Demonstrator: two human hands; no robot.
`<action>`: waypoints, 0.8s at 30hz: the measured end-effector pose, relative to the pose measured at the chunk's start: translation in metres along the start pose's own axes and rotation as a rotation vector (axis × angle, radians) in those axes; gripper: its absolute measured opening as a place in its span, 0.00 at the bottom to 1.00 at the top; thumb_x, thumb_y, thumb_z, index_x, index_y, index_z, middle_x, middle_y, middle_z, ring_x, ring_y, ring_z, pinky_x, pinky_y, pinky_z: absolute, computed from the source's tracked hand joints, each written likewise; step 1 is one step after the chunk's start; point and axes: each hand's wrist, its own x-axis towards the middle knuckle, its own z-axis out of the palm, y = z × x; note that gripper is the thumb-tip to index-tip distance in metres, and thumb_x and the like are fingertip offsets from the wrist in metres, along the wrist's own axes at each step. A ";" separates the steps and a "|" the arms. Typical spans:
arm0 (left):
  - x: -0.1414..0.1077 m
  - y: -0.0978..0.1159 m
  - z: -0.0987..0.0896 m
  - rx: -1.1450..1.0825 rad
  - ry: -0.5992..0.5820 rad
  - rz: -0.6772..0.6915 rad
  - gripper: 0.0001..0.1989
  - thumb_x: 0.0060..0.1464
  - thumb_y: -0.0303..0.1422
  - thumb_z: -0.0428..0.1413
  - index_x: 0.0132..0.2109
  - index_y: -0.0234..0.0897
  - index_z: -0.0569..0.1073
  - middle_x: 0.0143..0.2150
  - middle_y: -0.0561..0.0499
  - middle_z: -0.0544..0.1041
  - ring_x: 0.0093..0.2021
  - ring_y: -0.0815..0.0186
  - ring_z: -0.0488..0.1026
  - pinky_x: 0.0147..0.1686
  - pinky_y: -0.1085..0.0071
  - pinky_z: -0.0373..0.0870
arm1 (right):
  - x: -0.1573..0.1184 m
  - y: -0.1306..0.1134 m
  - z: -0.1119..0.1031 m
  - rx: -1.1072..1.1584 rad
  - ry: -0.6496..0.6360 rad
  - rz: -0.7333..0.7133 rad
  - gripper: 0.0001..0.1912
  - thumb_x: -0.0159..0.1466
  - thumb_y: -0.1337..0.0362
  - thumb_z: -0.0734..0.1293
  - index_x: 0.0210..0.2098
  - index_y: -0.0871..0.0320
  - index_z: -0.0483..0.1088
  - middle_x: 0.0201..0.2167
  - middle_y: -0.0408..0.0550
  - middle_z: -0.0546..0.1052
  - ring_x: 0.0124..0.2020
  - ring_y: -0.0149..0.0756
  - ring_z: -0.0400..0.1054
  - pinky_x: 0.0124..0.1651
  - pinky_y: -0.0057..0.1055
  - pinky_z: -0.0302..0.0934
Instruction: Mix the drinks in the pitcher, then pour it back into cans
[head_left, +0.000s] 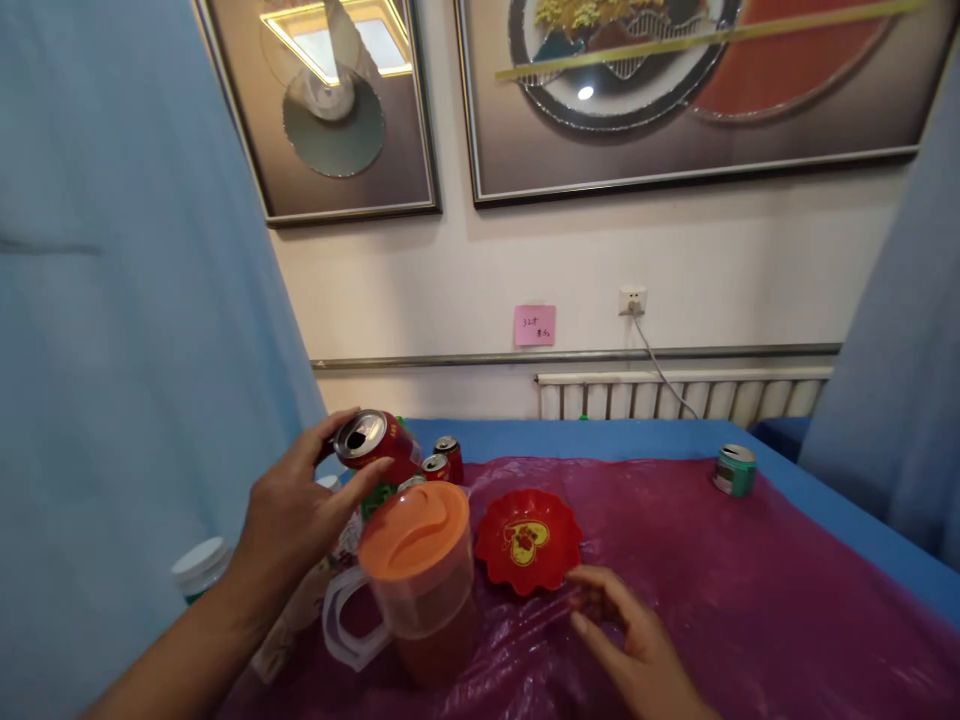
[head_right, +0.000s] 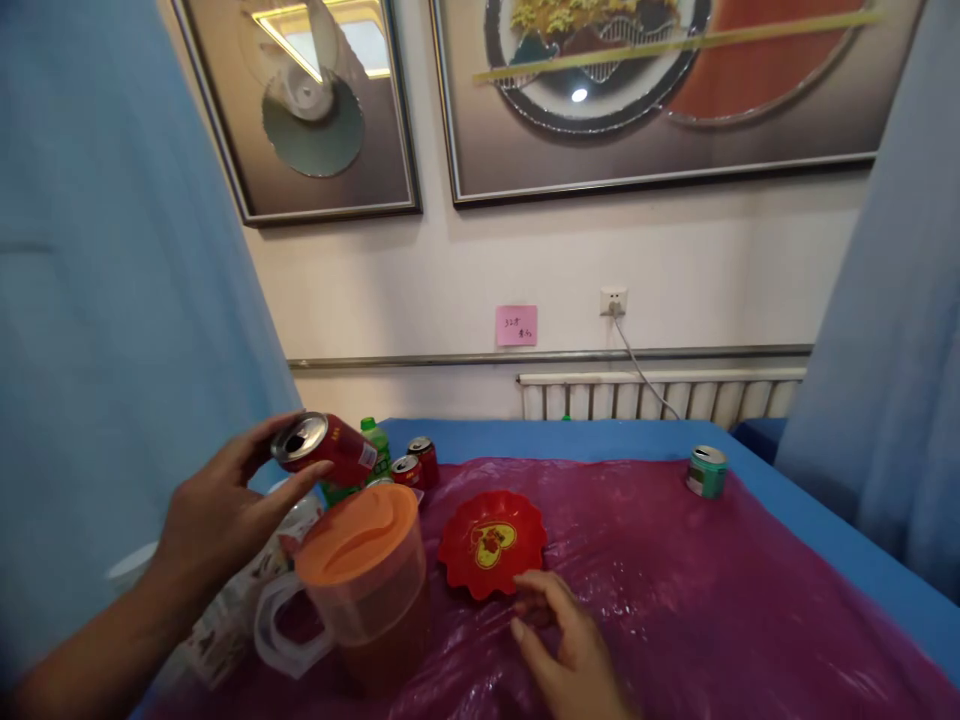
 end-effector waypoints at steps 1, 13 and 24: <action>-0.001 0.014 0.000 -0.042 -0.030 0.015 0.36 0.50 0.56 0.62 0.62 0.45 0.73 0.58 0.44 0.82 0.57 0.47 0.79 0.60 0.51 0.74 | 0.006 -0.011 -0.004 -0.011 0.048 -0.022 0.19 0.68 0.53 0.68 0.55 0.51 0.75 0.48 0.53 0.82 0.48 0.46 0.78 0.53 0.43 0.73; -0.055 0.118 0.050 -0.323 -0.485 0.084 0.31 0.49 0.46 0.67 0.58 0.43 0.75 0.57 0.45 0.83 0.56 0.51 0.81 0.58 0.52 0.77 | 0.044 -0.089 -0.013 -0.010 -0.047 -0.216 0.48 0.51 0.59 0.82 0.67 0.48 0.62 0.65 0.53 0.73 0.64 0.53 0.68 0.68 0.55 0.62; -0.120 0.071 0.091 -0.410 -0.309 0.035 0.30 0.58 0.45 0.63 0.66 0.46 0.69 0.66 0.44 0.76 0.62 0.53 0.77 0.62 0.53 0.75 | 0.085 -0.052 0.005 -0.062 0.161 -0.111 0.39 0.54 0.59 0.77 0.63 0.53 0.66 0.58 0.53 0.78 0.59 0.50 0.73 0.64 0.49 0.66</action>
